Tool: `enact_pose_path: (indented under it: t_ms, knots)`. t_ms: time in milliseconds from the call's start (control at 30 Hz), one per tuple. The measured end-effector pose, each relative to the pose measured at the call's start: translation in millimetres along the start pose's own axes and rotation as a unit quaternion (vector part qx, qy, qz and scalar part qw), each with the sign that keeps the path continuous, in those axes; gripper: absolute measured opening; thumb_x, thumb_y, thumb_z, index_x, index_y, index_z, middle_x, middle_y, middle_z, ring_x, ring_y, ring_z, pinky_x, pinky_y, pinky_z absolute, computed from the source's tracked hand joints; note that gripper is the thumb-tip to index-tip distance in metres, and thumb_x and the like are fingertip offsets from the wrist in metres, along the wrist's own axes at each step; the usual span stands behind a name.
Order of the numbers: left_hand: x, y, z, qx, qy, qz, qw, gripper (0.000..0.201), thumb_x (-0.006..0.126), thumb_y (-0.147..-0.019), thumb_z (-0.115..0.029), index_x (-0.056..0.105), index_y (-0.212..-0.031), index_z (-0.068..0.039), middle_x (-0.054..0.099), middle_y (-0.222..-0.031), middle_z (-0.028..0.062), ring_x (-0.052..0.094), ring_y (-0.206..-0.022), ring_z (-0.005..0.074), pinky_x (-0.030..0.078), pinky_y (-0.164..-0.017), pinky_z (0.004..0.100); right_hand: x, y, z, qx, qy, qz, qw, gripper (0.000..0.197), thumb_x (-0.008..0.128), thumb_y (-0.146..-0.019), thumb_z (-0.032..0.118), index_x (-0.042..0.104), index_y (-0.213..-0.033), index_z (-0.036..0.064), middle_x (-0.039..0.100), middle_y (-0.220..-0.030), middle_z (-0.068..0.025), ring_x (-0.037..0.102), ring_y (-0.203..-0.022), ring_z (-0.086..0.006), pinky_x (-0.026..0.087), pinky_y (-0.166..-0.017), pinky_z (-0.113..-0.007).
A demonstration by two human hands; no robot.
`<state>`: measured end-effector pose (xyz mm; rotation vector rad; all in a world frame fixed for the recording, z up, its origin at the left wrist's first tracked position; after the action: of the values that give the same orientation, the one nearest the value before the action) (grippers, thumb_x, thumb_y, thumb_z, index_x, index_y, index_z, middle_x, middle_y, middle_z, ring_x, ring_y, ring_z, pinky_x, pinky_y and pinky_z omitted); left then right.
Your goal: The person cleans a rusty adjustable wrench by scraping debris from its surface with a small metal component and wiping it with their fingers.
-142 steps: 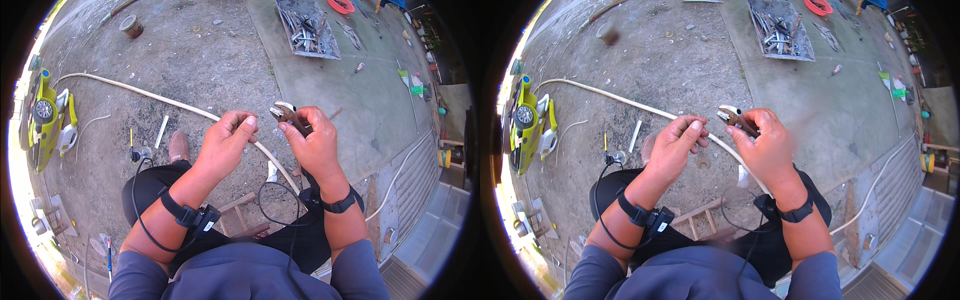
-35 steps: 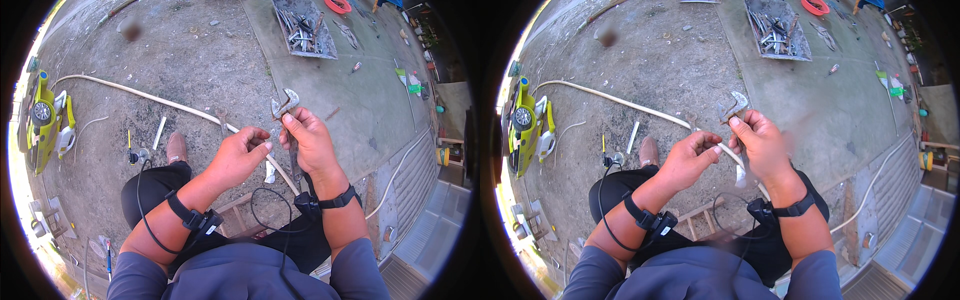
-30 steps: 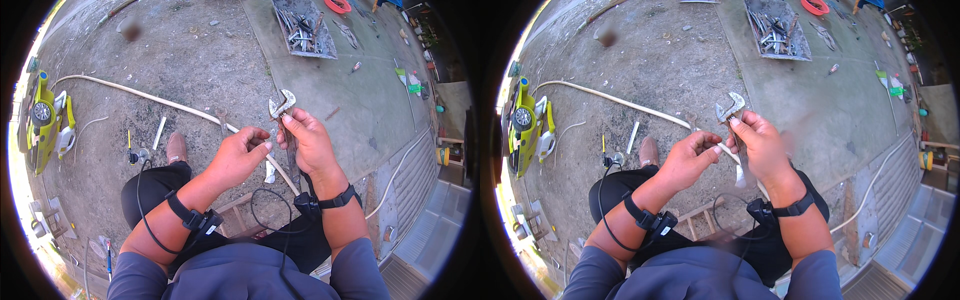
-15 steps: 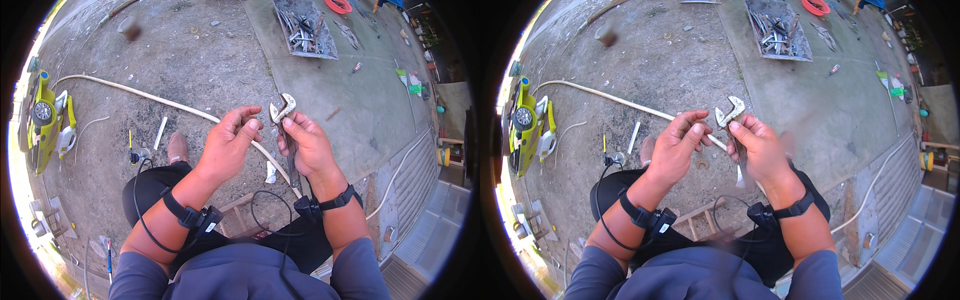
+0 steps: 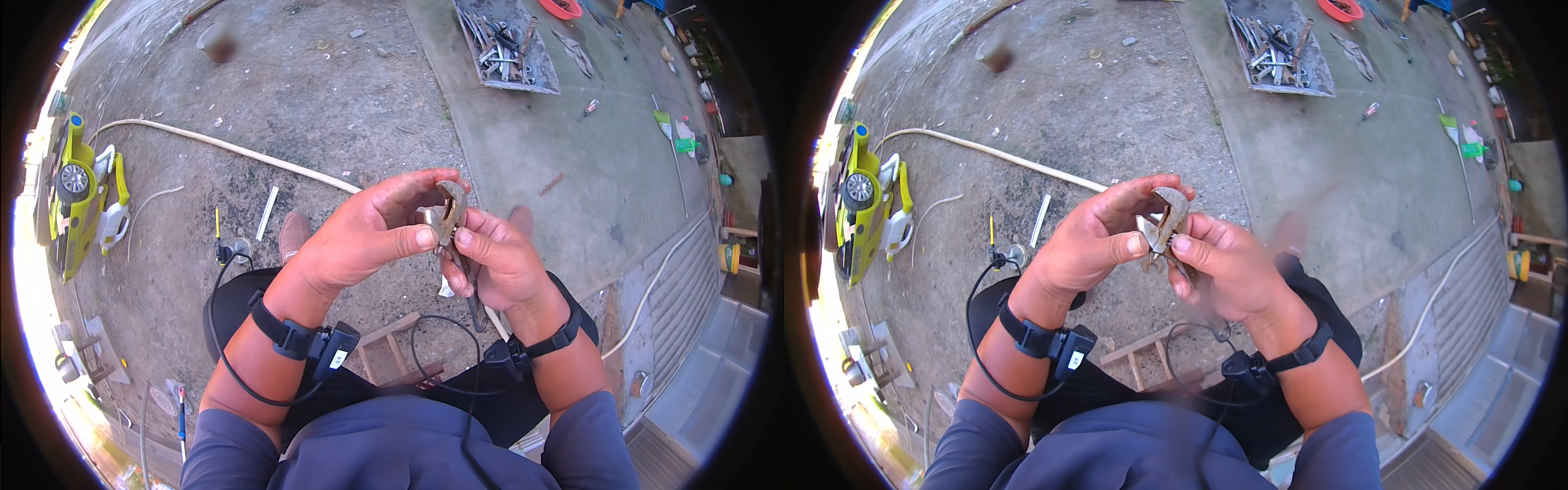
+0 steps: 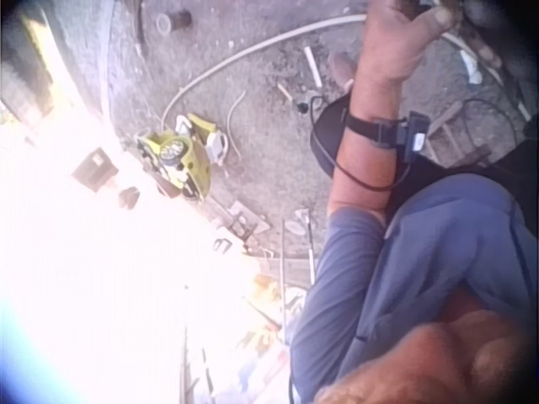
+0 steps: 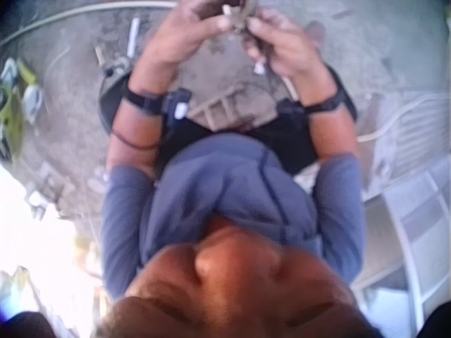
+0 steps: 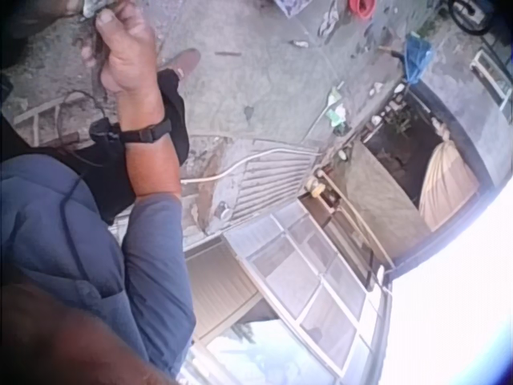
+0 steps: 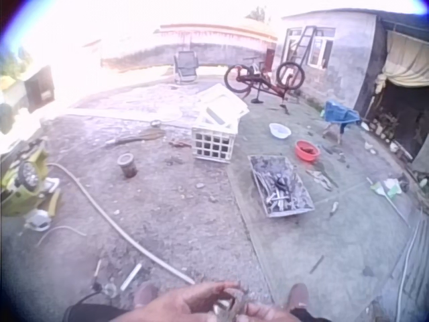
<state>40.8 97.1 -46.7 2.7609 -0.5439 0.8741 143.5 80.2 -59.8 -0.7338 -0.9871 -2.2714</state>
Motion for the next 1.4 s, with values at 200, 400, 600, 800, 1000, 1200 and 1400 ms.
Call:
enact_pose_path:
  t_ms: [200,400,600,800,1000,1200,1400]
  knots:
    - [0,2,2,-0.004,0.026,-0.016,1.000,0.065,0.079,-0.079,-0.024,0.050,-0.134,-0.004,0.055,-0.130,0.0119,0.056,-0.104,0.0162,0.048,-0.089,0.0323,2,2,-5,0.004,-0.018,0.006,1.000,0.016,0.059,-0.095,0.022,0.057,-0.101,0.0070,0.060,-0.073,-0.0020,0.059,-0.060,-0.0113,0.044,-0.053,-0.022]
    - [-3,2,1,-0.004,0.035,-0.026,0.999,0.060,0.079,-0.078,-0.018,0.053,-0.131,-0.008,0.056,-0.129,0.0142,0.057,-0.106,0.0173,0.049,-0.090,0.0328,2,1,-6,0.005,-0.056,0.010,0.998,0.016,0.058,-0.096,0.021,0.058,-0.102,0.0067,0.061,-0.079,-0.0028,0.060,-0.065,-0.0123,0.045,-0.056,-0.024]
    - [-5,5,-2,0.030,0.000,-0.007,1.000,0.060,0.081,-0.075,-0.016,0.056,-0.129,-0.009,0.056,-0.130,0.0156,0.057,-0.108,0.0198,0.047,-0.094,0.0363,5,1,-5,0.003,-0.039,0.030,0.999,0.017,0.059,-0.095,0.020,0.059,-0.104,0.0056,0.062,-0.083,-0.0021,0.060,-0.066,-0.0125,0.045,-0.056,-0.024]
    - [5,10,-8,0.005,0.009,0.016,1.000,0.063,0.082,-0.072,-0.010,0.056,-0.128,-0.003,0.056,-0.129,0.0150,0.055,-0.116,0.0247,0.041,-0.102,0.0407,5,1,-6,-0.013,-0.001,0.084,0.996,0.025,0.065,-0.092,0.024,0.060,-0.108,0.0050,0.063,-0.087,-0.0018,0.060,-0.069,-0.0121,0.046,-0.058,-0.024]
    - [12,13,-18,0.051,-0.077,0.048,0.995,0.063,0.083,-0.068,-0.006,0.058,-0.126,-0.002,0.058,-0.125,0.0144,0.055,-0.118,0.0273,0.040,-0.104,0.0419,2,3,-1,-0.023,0.048,0.075,0.996,0.037,0.071,-0.088,0.030,0.060,-0.108,0.0008,0.063,-0.089,-0.0059,0.063,-0.069,-0.0138,0.049,-0.056,-0.024]
    - [16,16,-31,0.102,-0.157,0.059,0.981,0.061,0.083,-0.065,-0.007,0.061,-0.122,-0.001,0.061,-0.120,0.0151,0.055,-0.118,0.0277,0.040,-0.103,0.0416,5,1,-1,-0.040,0.065,0.099,0.992,0.031,0.073,-0.085,0.026,0.063,-0.103,0.0026,0.062,-0.092,-0.0045,0.063,-0.072,-0.0131,0.051,-0.061,-0.024]
    - [20,19,-40,0.122,-0.193,0.066,0.971,0.061,0.084,-0.063,-0.006,0.062,-0.120,-0.001,0.062,-0.118,0.0155,0.057,-0.116,0.0289,0.042,-0.100,0.0415,6,2,-3,-0.035,0.086,0.095,0.991,0.033,0.078,-0.082,0.025,0.064,-0.102,0.0024,0.061,-0.092,-0.0038,0.062,-0.078,-0.0128,0.051,-0.067,-0.024]
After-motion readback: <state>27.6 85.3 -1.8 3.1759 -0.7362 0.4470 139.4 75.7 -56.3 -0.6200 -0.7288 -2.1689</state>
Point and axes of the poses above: each hand's wrist, its own y-axis away from the middle knuckle, its own x-axis out of the palm, z = x × y, the point moved 9 cm from there along -y, towards the middle knuckle
